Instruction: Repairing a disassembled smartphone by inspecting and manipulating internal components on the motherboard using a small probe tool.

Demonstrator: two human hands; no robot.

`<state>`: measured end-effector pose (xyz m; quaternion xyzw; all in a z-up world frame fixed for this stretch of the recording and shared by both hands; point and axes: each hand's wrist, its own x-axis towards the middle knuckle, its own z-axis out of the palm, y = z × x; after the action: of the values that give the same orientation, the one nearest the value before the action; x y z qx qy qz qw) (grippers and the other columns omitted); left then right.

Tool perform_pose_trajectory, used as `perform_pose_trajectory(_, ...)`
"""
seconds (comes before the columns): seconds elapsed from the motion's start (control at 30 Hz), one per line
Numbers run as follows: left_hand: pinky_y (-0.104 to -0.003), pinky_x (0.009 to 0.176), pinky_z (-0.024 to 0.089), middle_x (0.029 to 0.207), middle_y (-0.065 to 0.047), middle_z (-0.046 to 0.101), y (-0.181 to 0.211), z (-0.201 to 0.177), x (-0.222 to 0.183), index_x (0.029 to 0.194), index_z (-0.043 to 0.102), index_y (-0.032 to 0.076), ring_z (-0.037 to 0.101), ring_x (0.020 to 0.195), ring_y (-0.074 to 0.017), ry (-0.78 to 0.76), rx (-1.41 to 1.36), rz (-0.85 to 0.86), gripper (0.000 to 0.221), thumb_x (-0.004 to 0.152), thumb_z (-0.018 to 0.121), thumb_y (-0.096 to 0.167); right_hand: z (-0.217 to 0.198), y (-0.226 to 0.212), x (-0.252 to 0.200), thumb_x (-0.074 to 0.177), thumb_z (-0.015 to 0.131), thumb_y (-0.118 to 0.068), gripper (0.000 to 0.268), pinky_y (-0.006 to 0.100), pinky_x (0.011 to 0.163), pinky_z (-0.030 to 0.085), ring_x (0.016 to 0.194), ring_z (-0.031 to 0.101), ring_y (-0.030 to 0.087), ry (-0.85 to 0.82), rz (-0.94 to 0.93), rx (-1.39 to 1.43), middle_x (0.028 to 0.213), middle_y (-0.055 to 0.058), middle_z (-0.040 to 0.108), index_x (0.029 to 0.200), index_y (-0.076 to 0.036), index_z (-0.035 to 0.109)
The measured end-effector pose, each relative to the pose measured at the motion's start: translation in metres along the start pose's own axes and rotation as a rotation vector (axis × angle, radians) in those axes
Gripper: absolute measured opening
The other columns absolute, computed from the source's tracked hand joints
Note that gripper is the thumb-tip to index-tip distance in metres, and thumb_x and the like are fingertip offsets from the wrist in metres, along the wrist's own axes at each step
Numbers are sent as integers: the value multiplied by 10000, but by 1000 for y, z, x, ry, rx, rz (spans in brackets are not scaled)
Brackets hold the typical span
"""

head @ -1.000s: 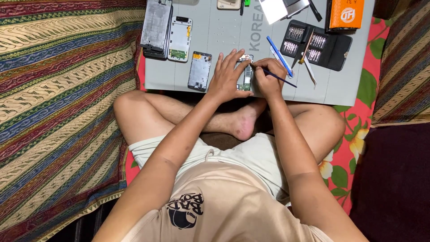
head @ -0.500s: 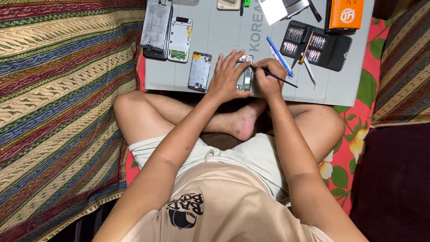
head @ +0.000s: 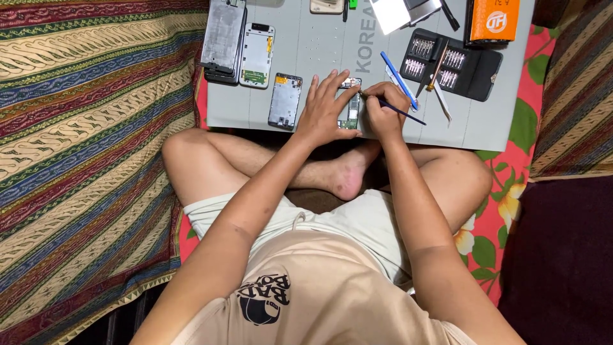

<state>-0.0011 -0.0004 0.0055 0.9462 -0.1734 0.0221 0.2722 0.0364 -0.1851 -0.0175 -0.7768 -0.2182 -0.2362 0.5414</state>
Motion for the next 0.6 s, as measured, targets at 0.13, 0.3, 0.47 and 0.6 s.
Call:
perform_pose_trajectory(0.13, -590, 1246, 57, 1590, -161, 354, -3, 5, 0, 1479, 501, 213, 268, 1517, -376, 13, 8, 11, 956, 690, 943, 523, 1, -1, 0, 811, 636, 45, 91, 418, 672, 524, 708, 700, 368, 6, 5, 14, 772, 168, 734, 780, -1, 708)
perform_pose_trajectory(0.3, -585, 1246, 54, 1588, -161, 360, -2, 3, 0, 1466, 516, 220, 262, 1517, -370, 10, 8, 8, 932, 694, 939, 525, 1, 1, 0, 806, 634, 48, 93, 414, 664, 522, 698, 699, 359, 12, 6, 14, 755, 157, 728, 769, -11, 695)
perform_pose_trajectory(0.47, -587, 1251, 53, 1588, -173, 367, -8, 13, 0, 1555, 369, 209, 280, 1520, -380, 37, -5, 13, 1091, 693, 961, 519, -1, 4, -1, 817, 637, 12, 109, 373, 626, 530, 683, 709, 309, 1, 110, 9, 770, 148, 744, 777, -39, 725)
perform_pose_trajectory(0.6, -583, 1255, 52, 1596, -172, 370, -7, 12, -1, 1584, 316, 200, 287, 1524, -379, 45, -3, 11, 1156, 688, 957, 550, -9, 27, -2, 839, 590, 2, 84, 292, 596, 550, 662, 682, 198, 105, 466, 396, 835, 198, 731, 819, 10, 671)
